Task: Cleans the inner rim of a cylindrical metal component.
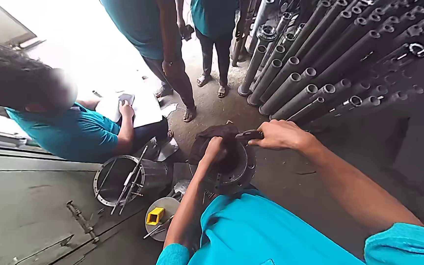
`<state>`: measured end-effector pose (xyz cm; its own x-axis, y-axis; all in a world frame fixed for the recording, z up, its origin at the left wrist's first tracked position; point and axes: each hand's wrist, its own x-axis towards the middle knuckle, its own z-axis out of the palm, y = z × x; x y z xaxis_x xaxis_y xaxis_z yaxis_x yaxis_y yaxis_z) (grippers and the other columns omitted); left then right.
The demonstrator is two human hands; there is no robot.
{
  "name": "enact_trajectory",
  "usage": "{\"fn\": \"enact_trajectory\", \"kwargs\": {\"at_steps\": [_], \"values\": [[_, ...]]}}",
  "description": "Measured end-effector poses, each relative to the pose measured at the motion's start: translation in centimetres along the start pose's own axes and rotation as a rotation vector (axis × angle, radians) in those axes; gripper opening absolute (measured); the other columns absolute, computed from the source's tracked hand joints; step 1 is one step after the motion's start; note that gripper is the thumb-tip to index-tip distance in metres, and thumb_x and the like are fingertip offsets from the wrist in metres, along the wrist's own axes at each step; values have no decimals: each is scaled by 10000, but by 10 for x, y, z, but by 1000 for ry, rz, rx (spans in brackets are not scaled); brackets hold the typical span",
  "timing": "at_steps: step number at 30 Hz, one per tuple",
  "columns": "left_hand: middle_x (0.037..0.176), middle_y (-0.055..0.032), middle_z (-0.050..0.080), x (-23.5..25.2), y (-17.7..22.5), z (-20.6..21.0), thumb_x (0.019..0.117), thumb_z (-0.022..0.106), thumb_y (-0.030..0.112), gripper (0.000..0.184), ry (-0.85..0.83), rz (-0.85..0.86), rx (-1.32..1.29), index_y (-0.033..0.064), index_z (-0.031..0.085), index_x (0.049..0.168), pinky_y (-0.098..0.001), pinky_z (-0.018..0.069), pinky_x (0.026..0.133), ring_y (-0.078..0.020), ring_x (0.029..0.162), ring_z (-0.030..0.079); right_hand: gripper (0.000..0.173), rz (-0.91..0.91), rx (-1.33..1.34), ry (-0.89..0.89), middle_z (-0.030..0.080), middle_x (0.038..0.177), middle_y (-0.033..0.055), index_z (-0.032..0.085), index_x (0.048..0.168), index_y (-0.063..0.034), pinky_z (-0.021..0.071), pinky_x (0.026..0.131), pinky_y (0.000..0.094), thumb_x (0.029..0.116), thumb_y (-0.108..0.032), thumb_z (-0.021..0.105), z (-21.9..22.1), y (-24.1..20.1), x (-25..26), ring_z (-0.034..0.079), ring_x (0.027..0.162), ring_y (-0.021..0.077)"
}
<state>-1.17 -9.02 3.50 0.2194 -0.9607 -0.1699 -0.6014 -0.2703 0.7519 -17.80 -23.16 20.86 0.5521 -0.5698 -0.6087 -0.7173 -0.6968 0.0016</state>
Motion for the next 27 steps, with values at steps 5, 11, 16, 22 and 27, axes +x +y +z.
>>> {"fn": "enact_trajectory", "kwargs": {"at_steps": [5, 11, 16, 22, 27], "values": [[1069, 35, 676, -4, -25, -6, 1047, 520, 112, 207, 511, 211, -750, 45, 598, 1227, -235, 540, 916, 28, 978, 629, 535, 87, 236, 67, 700, 847, 151, 712, 967, -84, 516, 733, 614, 933, -613, 644, 15, 57, -20, 685, 834, 360], [1001, 42, 708, 9, 10, -7, 943, 592, 26, 194, 422, 414, -681, -22, 639, 1124, -208, 554, 901, 53, 948, 649, 461, 106, 267, 3, 668, 746, 82, 707, 879, -142, 500, 662, 563, 936, -596, 651, 51, 64, -40, 660, 739, 291], [1126, -271, 673, -14, 14, 8, 773, 808, 53, 394, -68, 257, -49, -56, 674, 1128, -594, 504, 986, -428, 1113, 643, 412, 85, 251, 77, 650, 697, 54, 718, 861, -189, 483, 600, 531, 928, -591, 658, 65, 50, -43, 650, 689, 272], [941, -241, 708, -1, 4, 58, 1000, 554, 44, 187, 29, 310, 270, -43, 713, 955, -591, 535, 897, -418, 963, 695, 448, 89, 166, 118, 681, 756, 81, 741, 930, -167, 495, 626, 549, 917, -604, 644, 63, 27, -41, 677, 755, 306], [979, -245, 721, 6, 10, 57, 1011, 524, 61, 238, 34, 269, 231, -66, 722, 976, -578, 507, 961, -415, 1017, 692, 476, 60, 61, 128, 666, 730, 84, 726, 888, -155, 481, 606, 527, 923, -618, 622, 53, 18, -43, 670, 735, 301]]}}
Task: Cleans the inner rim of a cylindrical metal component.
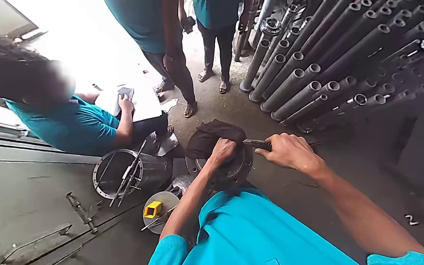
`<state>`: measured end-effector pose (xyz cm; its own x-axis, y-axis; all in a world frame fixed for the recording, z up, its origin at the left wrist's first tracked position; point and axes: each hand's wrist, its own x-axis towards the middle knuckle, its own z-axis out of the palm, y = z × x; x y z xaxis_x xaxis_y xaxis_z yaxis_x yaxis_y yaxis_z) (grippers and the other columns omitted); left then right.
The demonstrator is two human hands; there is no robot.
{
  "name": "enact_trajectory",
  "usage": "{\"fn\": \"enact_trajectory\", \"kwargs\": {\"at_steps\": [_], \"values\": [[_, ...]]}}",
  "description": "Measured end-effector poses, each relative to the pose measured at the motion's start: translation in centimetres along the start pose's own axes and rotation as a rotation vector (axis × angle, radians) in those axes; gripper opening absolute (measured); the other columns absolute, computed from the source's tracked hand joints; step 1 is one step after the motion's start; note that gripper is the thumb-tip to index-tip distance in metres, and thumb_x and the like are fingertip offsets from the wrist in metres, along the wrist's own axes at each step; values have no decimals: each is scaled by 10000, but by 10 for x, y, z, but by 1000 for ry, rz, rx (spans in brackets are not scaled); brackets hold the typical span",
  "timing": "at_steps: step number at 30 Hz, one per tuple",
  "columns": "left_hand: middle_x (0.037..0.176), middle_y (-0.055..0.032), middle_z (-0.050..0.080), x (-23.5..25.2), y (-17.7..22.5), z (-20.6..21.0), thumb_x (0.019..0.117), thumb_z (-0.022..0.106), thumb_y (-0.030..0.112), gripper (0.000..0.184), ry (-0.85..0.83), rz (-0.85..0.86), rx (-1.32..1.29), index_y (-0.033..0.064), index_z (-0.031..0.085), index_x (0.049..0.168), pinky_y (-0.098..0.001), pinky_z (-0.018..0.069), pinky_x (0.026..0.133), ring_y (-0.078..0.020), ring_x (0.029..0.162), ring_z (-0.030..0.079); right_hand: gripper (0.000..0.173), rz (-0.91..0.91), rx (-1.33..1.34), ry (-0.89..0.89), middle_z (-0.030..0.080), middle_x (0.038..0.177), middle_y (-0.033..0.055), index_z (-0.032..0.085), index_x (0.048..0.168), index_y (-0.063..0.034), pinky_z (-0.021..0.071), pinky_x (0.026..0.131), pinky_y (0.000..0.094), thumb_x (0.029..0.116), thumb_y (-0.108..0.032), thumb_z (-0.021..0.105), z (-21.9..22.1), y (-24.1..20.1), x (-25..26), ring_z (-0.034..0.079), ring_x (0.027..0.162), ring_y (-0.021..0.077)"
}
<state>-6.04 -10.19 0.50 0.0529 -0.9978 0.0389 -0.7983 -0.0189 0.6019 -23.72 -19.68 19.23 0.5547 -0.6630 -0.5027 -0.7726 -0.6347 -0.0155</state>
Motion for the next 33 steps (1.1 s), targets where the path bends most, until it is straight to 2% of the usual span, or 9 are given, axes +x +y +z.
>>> {"fn": "enact_trajectory", "kwargs": {"at_steps": [3, 18, 22, 24, 26, 27, 29, 31, 33], "values": [[960, -250, 721, 3, 5, -4, 1013, 514, 54, 250, -74, -34, 30, -78, 717, 950, -581, 502, 952, -419, 1008, 693, 511, 6, -40, -46, 664, 736, 84, 717, 883, -151, 483, 617, 529, 920, -649, 610, -4, 0, 2, 671, 746, 302], [1018, -275, 704, -10, 15, -15, 1020, 521, 22, 215, -25, -26, -8, -87, 706, 1006, -578, 481, 1013, -442, 1064, 670, 572, 58, 12, -63, 651, 742, 106, 687, 855, -119, 485, 629, 551, 921, -677, 577, -8, 2, 9, 666, 758, 323], [1244, -265, 661, -26, 9, -23, 1032, 514, 13, 225, -13, -125, -198, -76, 675, 1163, -527, 451, 1103, -421, 1230, 610, 558, 49, 65, -86, 659, 768, 111, 695, 874, -127, 488, 655, 572, 919, -676, 602, -30, 15, 2, 661, 779, 328], [1313, -316, 607, -16, 18, -43, 1020, 551, 6, 269, -28, -249, -340, -121, 617, 1247, -550, 433, 1110, -446, 1277, 572, 507, 35, 199, -67, 702, 780, 85, 722, 904, -124, 513, 695, 580, 943, -620, 623, -31, 32, -4, 684, 770, 293], [1226, -280, 653, -11, 12, -45, 1003, 547, 9, 273, 208, -264, -538, -124, 608, 1233, -475, 484, 1062, -337, 1189, 632, 483, 66, 298, -58, 729, 765, 54, 735, 891, -127, 531, 713, 573, 960, -591, 620, -20, 47, -7, 700, 738, 258], [1146, -217, 677, -5, 3, -38, 1005, 521, 24, 261, 370, -229, -681, -116, 614, 1205, -381, 509, 1013, -214, 1103, 650, 483, 89, 309, -61, 724, 768, 63, 732, 897, -121, 525, 723, 583, 963, -585, 619, -13, 52, -8, 696, 749, 272], [1118, -120, 687, 7, -14, -28, 1033, 502, 80, 260, 495, -126, -895, -69, 610, 1217, -306, 533, 998, -86, 1065, 652, 487, 124, 285, -76, 709, 779, 89, 728, 894, -121, 510, 716, 603, 956, -592, 624, 2, 57, -7, 683, 774, 306], [1102, -132, 700, 3, -5, -33, 1030, 519, 90, 241, 393, -124, -804, -42, 633, 1196, -360, 553, 969, -135, 1039, 674, 493, 147, 243, -105, 707, 802, 98, 736, 910, -139, 513, 715, 597, 943, -617, 621, 15, 57, -6, 684, 801, 316], [1143, -228, 684, -11, 25, -49, 1003, 555, 44, 235, 125, -133, -577, -55, 639, 1199, -510, 538, 966, -312, 1075, 675, 512, 161, 220, -120, 690, 836, 130, 723, 952, -124, 512, 722, 602, 937, -626, 623, 25, 50, -4, 673, 843, 351]]}}
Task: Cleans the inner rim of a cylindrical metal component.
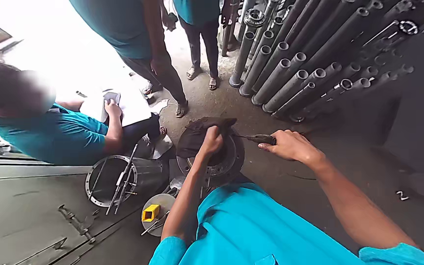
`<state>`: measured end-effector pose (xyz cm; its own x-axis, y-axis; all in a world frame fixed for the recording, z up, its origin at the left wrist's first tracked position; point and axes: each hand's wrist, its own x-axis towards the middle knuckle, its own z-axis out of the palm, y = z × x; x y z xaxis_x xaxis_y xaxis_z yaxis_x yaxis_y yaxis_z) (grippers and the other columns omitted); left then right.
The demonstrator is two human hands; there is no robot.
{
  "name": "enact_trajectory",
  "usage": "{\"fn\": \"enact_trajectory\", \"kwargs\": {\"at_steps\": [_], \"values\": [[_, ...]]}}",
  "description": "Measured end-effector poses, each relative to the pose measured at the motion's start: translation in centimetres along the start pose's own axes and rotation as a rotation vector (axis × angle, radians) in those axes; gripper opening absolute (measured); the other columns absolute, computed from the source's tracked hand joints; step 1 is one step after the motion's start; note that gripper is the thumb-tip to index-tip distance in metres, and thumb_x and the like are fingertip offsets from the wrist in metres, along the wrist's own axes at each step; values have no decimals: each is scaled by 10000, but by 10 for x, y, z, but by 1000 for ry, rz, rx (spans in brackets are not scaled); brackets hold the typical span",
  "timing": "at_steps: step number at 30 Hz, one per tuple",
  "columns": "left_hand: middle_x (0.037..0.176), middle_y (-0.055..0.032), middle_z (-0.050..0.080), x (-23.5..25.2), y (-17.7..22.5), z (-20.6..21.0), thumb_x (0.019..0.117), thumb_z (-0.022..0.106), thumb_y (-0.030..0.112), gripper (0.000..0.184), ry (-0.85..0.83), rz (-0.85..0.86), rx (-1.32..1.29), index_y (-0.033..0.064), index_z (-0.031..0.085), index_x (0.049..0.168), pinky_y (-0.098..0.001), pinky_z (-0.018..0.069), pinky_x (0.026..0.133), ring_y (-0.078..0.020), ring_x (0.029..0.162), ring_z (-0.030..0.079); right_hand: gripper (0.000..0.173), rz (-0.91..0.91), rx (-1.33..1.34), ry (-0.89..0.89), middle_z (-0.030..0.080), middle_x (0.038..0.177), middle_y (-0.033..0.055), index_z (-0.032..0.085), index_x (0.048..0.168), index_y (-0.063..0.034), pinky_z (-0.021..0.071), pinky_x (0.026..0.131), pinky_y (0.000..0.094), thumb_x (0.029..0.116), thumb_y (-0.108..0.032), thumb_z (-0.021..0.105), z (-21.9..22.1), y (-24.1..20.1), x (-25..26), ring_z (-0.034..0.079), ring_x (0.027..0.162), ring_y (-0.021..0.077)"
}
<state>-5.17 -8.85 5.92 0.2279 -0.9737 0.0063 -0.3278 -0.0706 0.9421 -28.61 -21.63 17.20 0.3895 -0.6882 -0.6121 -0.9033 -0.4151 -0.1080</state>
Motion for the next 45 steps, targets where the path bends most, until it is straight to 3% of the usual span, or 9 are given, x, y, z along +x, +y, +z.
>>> {"fn": "enact_trajectory", "kwargs": {"at_steps": [3, 6, 11, 31, 33, 36, 40, 42, 45], "values": [[1176, -198, 696, -10, 5, 18, 927, 678, 47, 229, -261, 102, 387, 5, 697, 1152, -543, 489, 1055, -366, 1150, 654, 498, -20, -5, 76, 676, 780, 140, 717, 911, -108, 496, 654, 583, 930, -601, 653, 12, -5, 3, 669, 781, 363], [1040, -189, 710, -7, -10, 48, 986, 600, 40, 122, -182, 233, 616, 10, 717, 1007, -528, 471, 1062, -370, 1096, 662, 498, -32, -53, 125, 678, 766, 129, 717, 890, -117, 489, 624, 567, 920, -609, 645, 12, -14, 2, 675, 764, 351], [1076, -219, 716, 6, 4, 53, 1006, 541, 16, 188, -194, 164, 689, -37, 715, 1056, -516, 427, 1112, -379, 1132, 658, 551, -18, -167, 69, 672, 781, 125, 702, 885, -119, 481, 647, 568, 926, -655, 580, -5, -28, 0, 672, 793, 345], [1154, -285, 696, 23, -18, 53, 1016, 485, -7, 248, -251, 51, 547, -116, 690, 1103, -552, 371, 1138, -429, 1201, 627, 511, -62, -83, 35, 687, 843, 132, 717, 1008, -146, 503, 713, 598, 942, -640, 603, -9, -2, -18, 674, 854, 352], [1196, -298, 662, 13, -2, 35, 1006, 547, -17, 212, -142, -56, 303, -147, 645, 1141, -509, 419, 1123, -399, 1217, 615, 480, -93, -47, 18, 676, 794, 110, 716, 935, -146, 495, 703, 590, 949, -615, 614, -13, 17, -32, 664, 804, 330], [980, -151, 739, 3, -23, 20, 961, 610, 92, 191, 210, 239, -8, -45, 700, 1059, -410, 583, 917, -192, 952, 722, 458, -87, -4, -75, 694, 762, 52, 718, 892, -168, 509, 701, 566, 947, -612, 621, 0, 32, -48, 677, 758, 263], [1130, -210, 685, -50, 19, 7, 927, 668, 66, 242, -54, 211, 185, -19, 668, 1153, -506, 511, 1003, -329, 1107, 659, 418, -37, -8, -45, 676, 733, 90, 743, 907, -156, 492, 638, 577, 930, -568, 678, 29, 23, -56, 661, 727, 313], [1032, -219, 715, -45, 27, 24, 851, 772, 100, 208, -218, 218, 340, -26, 729, 1012, -556, 509, 1001, -387, 1062, 673, 443, -12, -45, -57, 673, 749, 91, 734, 908, -155, 494, 652, 567, 930, -592, 661, 34, 14, -50, 662, 753, 313], [939, -174, 735, -33, 1, 67, 934, 703, 170, 163, -444, 224, 625, 9, 731, 940, -543, 507, 981, -348, 994, 702, 440, -3, -69, -23, 668, 731, 94, 742, 914, -151, 486, 632, 555, 925, -585, 670, 36, 2, -49, 659, 733, 317]]}}
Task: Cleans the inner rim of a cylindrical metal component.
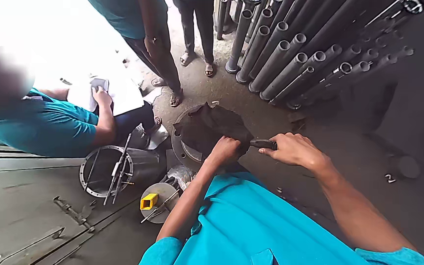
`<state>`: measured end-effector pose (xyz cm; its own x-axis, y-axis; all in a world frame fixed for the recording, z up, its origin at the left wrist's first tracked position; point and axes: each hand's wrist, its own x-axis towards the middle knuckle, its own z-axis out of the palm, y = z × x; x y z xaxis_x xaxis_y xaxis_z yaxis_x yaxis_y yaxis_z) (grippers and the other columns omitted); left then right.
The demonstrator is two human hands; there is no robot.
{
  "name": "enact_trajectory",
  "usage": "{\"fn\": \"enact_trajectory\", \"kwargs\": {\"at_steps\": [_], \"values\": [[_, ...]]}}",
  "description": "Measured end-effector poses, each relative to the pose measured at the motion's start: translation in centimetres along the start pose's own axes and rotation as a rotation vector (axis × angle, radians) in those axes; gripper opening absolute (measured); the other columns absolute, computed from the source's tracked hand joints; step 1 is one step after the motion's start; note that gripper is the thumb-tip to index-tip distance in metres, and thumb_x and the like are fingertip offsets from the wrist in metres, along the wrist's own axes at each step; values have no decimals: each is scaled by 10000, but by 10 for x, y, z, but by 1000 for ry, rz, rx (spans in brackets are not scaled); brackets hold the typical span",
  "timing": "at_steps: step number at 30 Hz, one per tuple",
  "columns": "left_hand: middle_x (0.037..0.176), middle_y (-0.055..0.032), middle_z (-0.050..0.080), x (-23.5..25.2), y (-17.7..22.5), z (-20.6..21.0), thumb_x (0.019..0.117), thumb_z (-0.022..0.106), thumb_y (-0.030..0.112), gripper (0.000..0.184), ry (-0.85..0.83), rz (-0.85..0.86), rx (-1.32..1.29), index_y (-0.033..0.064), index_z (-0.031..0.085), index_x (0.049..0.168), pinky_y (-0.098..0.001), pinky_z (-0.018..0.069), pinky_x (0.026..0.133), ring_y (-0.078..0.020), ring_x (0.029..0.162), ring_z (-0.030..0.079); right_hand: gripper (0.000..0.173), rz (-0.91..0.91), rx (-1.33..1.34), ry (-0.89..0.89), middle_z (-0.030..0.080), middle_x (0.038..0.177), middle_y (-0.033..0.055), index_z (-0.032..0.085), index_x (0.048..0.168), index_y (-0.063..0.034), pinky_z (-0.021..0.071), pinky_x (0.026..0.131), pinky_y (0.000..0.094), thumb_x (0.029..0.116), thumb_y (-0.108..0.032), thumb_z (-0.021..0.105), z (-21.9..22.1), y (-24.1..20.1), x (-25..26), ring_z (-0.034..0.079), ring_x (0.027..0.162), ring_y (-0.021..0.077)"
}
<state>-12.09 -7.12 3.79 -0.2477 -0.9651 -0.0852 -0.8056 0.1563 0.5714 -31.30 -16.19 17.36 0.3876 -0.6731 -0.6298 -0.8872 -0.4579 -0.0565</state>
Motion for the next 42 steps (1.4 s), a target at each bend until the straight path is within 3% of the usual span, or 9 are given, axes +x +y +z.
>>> {"fn": "enact_trajectory", "kwargs": {"at_steps": [16, 21, 23, 25, 27, 31, 33, 35, 42], "values": [[1096, -52, 743, 9, -2, 25, 985, 626, 207, 168, 234, 93, 160, 122, 741, 1073, -449, 442, 1113, -233, 1148, 662, 483, -10, -127, 11, 657, 720, 72, 719, 882, -170, 476, 607, 526, 919, -641, 616, -4, -7, -2, 659, 718, 292], [1113, -252, 687, -27, -9, -6, 938, 658, -16, 172, 185, -79, -367, -63, 678, 1102, -533, 506, 1029, -393, 1104, 665, 409, -67, 5, 104, 631, 648, 75, 718, 821, -160, 466, 546, 544, 917, -558, 701, -13, 13, -27, 636, 634, 301], [1066, -237, 684, -38, -13, -33, 979, 562, -12, 181, 346, -131, -617, -97, 652, 1111, -458, 533, 937, -296, 1018, 674, 379, -96, 51, 74, 634, 642, 55, 725, 815, -161, 474, 555, 531, 918, -525, 718, -12, 21, -36, 635, 622, 269], [945, -76, 714, -35, -34, -41, 980, 526, 24, 190, 547, 0, -778, -68, 676, 1049, -280, 563, 881, -53, 907, 675, 384, -148, 48, 3, 643, 657, 27, 733, 833, -184, 485, 588, 518, 913, -558, 705, -3, 24, -41, 641, 647, 236], [939, 24, 710, -47, -31, -50, 1008, 501, 42, 179, 579, 132, -906, -16, 665, 1048, -227, 566, 878, 34, 905, 659, 437, -171, 19, -65, 648, 672, 16, 733, 848, -206, 494, 602, 514, 903, -634, 666, 12, 17, -43, 649, 673, 226], [893, -68, 692, -84, -4, -50, 902, 593, 21, 145, 430, 180, -649, -37, 680, 1003, -285, 569, 815, -65, 842, 667, 449, -126, 16, -84, 663, 720, 35, 742, 906, -200, 496, 642, 517, 914, -639, 646, 23, -3, -44, 659, 727, 249], [986, -129, 731, -85, -1, -26, 806, 657, 33, 219, 287, 189, -426, -24, 721, 1007, -448, 536, 980, -222, 1004, 697, 421, -127, 19, -26, 653, 697, 33, 740, 899, -199, 487, 615, 506, 920, -610, 654, 26, -5, -46, 653, 701, 245], [1188, -147, 723, -83, -6, 13, 896, 676, 53, 214, 144, 104, -180, 3, 727, 1097, -521, 393, 1169, -304, 1253, 626, 422, -139, -13, -25, 658, 703, 23, 749, 910, -215, 488, 617, 495, 918, -622, 642, 27, -9, -46, 654, 705, 237], [1044, -73, 773, -78, -6, 69, 919, 647, 33, 117, 518, 63, 214, 77, 754, 941, -485, 485, 1075, -252, 1093, 715, 532, -102, -119, -45, 710, 853, 111, 744, 1052, -166, 510, 697, 564, 931, -656, 575, 27, -30, -53, 690, 851, 336]]}}
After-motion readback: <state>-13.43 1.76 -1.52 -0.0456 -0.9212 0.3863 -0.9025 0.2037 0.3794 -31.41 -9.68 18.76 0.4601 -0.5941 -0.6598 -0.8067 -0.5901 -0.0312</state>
